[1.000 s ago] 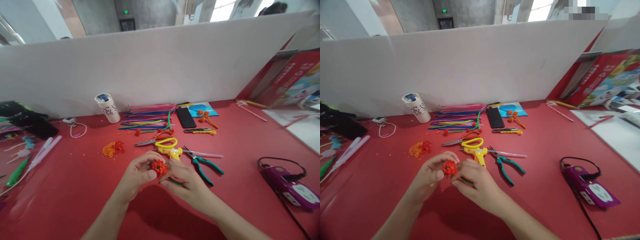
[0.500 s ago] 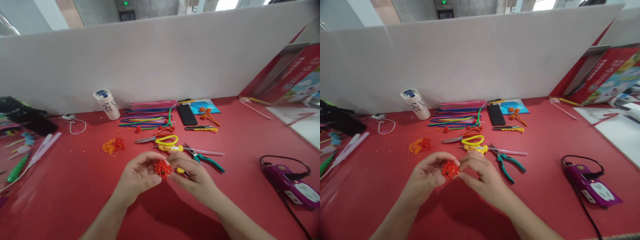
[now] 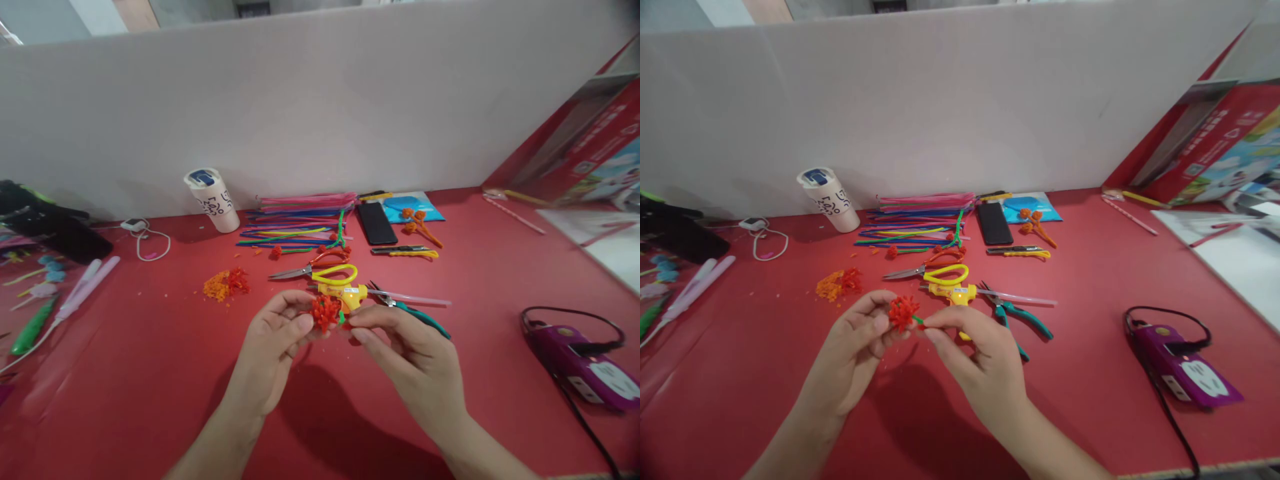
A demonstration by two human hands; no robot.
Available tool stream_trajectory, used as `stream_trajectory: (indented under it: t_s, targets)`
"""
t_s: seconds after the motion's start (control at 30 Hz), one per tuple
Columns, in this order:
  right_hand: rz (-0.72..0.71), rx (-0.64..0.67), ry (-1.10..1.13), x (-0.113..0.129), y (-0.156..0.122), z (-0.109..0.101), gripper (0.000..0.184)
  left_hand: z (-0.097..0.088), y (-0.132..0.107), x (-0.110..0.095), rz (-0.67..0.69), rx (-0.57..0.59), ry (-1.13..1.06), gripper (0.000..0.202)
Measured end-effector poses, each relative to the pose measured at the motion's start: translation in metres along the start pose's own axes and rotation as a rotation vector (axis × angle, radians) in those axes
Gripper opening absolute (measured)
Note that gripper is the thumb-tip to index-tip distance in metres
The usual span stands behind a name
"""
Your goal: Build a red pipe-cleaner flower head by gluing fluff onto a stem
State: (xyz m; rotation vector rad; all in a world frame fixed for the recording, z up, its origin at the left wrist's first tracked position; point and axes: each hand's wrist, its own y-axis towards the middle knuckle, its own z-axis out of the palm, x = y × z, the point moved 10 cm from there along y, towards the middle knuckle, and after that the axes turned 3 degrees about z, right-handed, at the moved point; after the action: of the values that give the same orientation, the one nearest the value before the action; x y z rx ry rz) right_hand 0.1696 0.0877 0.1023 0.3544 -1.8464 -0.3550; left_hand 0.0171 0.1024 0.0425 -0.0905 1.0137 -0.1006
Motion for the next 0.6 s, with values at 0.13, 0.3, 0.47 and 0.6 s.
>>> stream_trajectory:
  t_s: [0.13,0.3,0.47,0.6]
  targets:
    - [-0.092,-0.005,-0.044,0.012,0.000,0.001,0.013,0.000,-0.001,-0.006,0.051,0.011,0.017,0.024]
    - [-0.151,0.018,-0.039,0.018,-0.003,0.003,0.018,0.002,-0.002,-0.007,0.074,0.039,0.023,0.024]
    - [-0.152,0.025,-0.073,0.017,-0.006,0.004,0.017,0.006,-0.002,-0.008,0.089,0.065,0.007,0.025]
    - [-0.176,-0.013,-0.083,0.018,-0.006,0.002,0.016,0.006,-0.003,-0.008,0.097,0.043,0.010,0.026]
